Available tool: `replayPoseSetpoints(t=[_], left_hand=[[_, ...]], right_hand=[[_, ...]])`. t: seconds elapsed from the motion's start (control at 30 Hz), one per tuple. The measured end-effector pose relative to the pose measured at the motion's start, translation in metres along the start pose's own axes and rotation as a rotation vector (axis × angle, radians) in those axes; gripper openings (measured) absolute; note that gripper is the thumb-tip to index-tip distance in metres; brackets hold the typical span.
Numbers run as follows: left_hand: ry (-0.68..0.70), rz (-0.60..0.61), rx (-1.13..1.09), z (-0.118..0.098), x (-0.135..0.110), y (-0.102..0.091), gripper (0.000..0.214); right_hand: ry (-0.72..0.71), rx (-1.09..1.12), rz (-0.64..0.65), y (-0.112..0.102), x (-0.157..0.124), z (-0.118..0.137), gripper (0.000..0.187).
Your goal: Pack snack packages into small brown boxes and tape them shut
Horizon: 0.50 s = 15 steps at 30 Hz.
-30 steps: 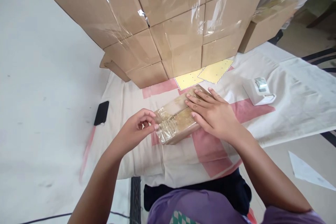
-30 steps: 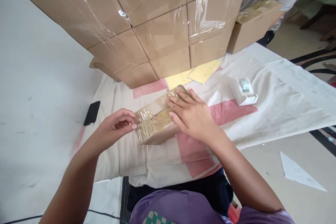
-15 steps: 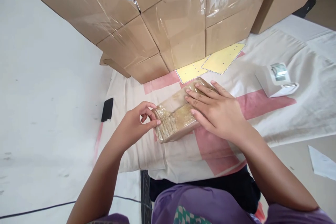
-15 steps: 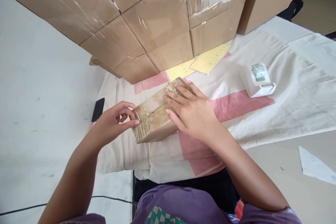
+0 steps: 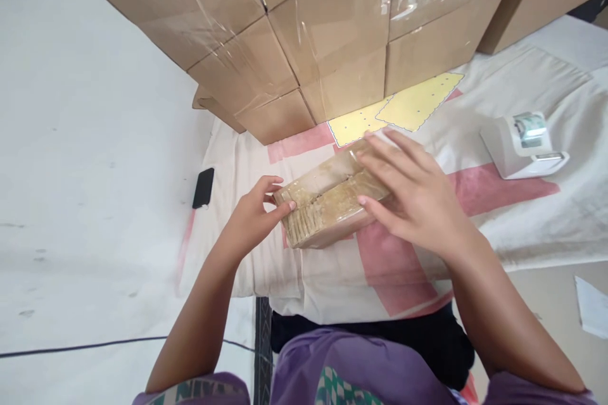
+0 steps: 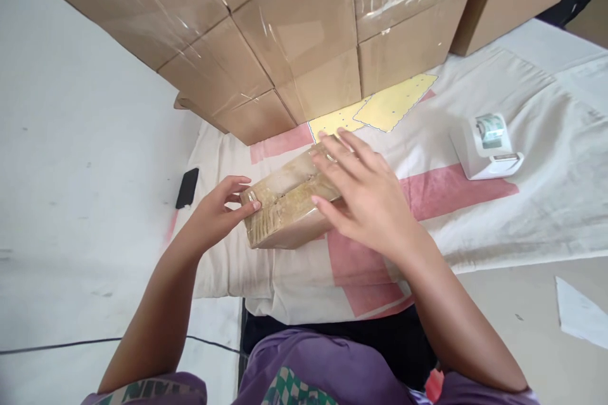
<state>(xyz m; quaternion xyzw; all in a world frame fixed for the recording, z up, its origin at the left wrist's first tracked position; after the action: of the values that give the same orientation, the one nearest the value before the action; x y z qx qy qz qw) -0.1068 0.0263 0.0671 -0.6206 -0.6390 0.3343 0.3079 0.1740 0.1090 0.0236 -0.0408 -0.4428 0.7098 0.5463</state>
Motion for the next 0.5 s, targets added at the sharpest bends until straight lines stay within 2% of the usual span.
replayPoseSetpoints(t=[0.1,0.17,0.23,0.37,0.5], left_hand=[[-0.048,-0.007,-0.205,0.007,-0.001,0.004,0.040],[-0.091,-0.051,-0.302,0.010,-0.005,0.006,0.042],[-0.089,-0.038,-0.372,0.011,-0.009,0.009,0.047],[0.018,0.035,-0.405,0.012,-0.017,0.013,0.063],[0.030,-0.015,-0.471,0.018,-0.019,0.018,0.064]], right_hand=[[0.072,0.266,0.121,-0.002,0.003,-0.026,0.086],[0.111,0.406,0.264,0.002,0.004,-0.046,0.099],[0.153,0.476,0.375,0.008,0.003,-0.060,0.108],[0.202,0.467,0.452,0.015,-0.007,-0.067,0.116],[0.188,0.300,0.421,0.014,-0.020,-0.052,0.119]])
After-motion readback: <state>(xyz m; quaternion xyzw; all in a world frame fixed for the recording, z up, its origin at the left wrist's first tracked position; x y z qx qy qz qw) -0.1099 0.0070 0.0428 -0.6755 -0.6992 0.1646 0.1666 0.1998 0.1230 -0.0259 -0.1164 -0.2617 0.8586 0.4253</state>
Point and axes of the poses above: each hand's wrist, its own x-axis towards the middle knuckle, its own y-axis out of the palm, z = x × y, the point moved 1 cm from there along x, towards the middle knuckle, and after that the axes turned 15 degrees about y, right-handed, at the moved point
